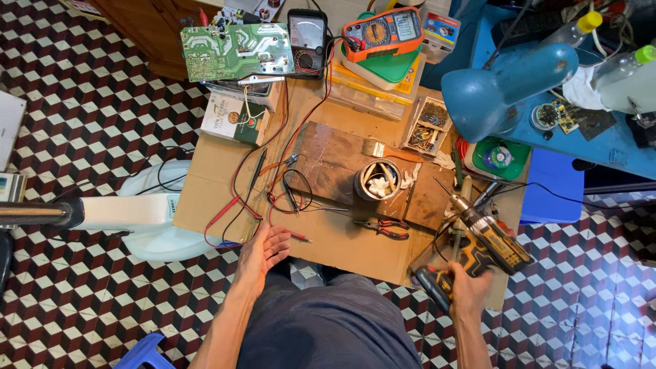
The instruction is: The person cleans the internal windings of a disassembled motor with a cotton swab, then uses a cordless drill to rotate the rotor and inspect the interior. The person also adjusts the work lamp and handles the motor housing during the process.
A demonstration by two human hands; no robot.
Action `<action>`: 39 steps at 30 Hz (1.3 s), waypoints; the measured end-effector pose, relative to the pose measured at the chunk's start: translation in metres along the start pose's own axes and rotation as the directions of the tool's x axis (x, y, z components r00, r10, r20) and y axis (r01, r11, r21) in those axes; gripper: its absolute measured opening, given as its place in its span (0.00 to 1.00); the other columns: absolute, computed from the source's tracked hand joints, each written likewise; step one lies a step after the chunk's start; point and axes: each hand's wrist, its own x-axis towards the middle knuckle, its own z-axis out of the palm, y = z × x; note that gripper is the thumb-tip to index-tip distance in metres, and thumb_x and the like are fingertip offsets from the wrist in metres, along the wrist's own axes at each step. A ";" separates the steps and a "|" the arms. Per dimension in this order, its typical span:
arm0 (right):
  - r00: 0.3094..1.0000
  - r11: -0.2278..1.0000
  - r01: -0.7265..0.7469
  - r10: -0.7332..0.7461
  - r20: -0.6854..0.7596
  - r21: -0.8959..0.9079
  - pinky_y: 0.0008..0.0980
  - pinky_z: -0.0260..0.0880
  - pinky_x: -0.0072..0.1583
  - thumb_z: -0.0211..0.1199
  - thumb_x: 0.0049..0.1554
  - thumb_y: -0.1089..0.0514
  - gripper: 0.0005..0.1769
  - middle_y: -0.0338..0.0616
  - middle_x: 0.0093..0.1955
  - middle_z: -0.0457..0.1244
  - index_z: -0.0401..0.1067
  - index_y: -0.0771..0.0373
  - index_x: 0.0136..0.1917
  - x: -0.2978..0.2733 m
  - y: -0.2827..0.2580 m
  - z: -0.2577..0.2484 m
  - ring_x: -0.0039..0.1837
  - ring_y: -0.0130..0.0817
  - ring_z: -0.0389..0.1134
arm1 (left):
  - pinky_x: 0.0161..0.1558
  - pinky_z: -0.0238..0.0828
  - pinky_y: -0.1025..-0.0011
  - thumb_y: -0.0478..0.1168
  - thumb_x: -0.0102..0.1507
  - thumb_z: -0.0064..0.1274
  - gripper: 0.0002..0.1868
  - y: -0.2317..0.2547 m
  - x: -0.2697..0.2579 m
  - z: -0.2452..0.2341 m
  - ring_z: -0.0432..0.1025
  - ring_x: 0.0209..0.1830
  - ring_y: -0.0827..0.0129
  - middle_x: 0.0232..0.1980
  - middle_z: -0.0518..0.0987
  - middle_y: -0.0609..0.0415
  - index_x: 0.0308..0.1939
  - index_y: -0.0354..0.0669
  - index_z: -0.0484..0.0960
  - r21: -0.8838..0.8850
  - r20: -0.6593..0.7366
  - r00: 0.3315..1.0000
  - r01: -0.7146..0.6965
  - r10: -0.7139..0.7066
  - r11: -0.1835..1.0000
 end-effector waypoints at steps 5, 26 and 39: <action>0.982 0.966 0.060 -0.102 0.157 0.250 0.34 0.77 0.44 0.67 0.58 0.62 0.23 0.43 0.46 0.67 0.66 0.72 0.63 -0.073 -0.073 -0.030 0.43 0.32 0.71 | 0.45 0.78 0.70 0.53 0.66 0.50 0.26 -0.007 0.020 -0.030 0.78 0.42 0.69 0.46 0.84 0.50 0.56 0.36 0.80 -0.001 -0.037 0.999 -0.027 0.027 1.000; 0.087 0.912 0.144 -0.399 0.913 0.384 0.32 0.72 0.41 0.64 0.54 0.68 0.20 0.55 0.44 0.70 0.71 0.70 0.61 -0.331 -0.260 0.269 0.35 0.32 0.67 | 0.54 0.77 0.69 0.34 0.63 0.63 0.25 0.245 -0.236 -0.136 0.77 0.52 0.66 0.53 0.79 0.45 0.61 0.34 0.71 0.837 -0.352 -0.244 -0.514 0.904 0.187; 0.018 0.923 0.018 -0.385 0.923 0.384 0.30 0.71 0.34 0.64 0.54 0.69 0.16 0.63 0.50 0.72 0.71 0.69 0.57 -0.359 -0.255 0.304 0.32 0.34 0.68 | 0.37 0.79 0.75 0.37 0.63 0.62 0.14 0.275 -0.230 -0.139 0.79 0.35 0.75 0.39 0.85 0.53 0.47 0.37 0.75 0.699 -0.496 0.030 -0.579 0.868 0.419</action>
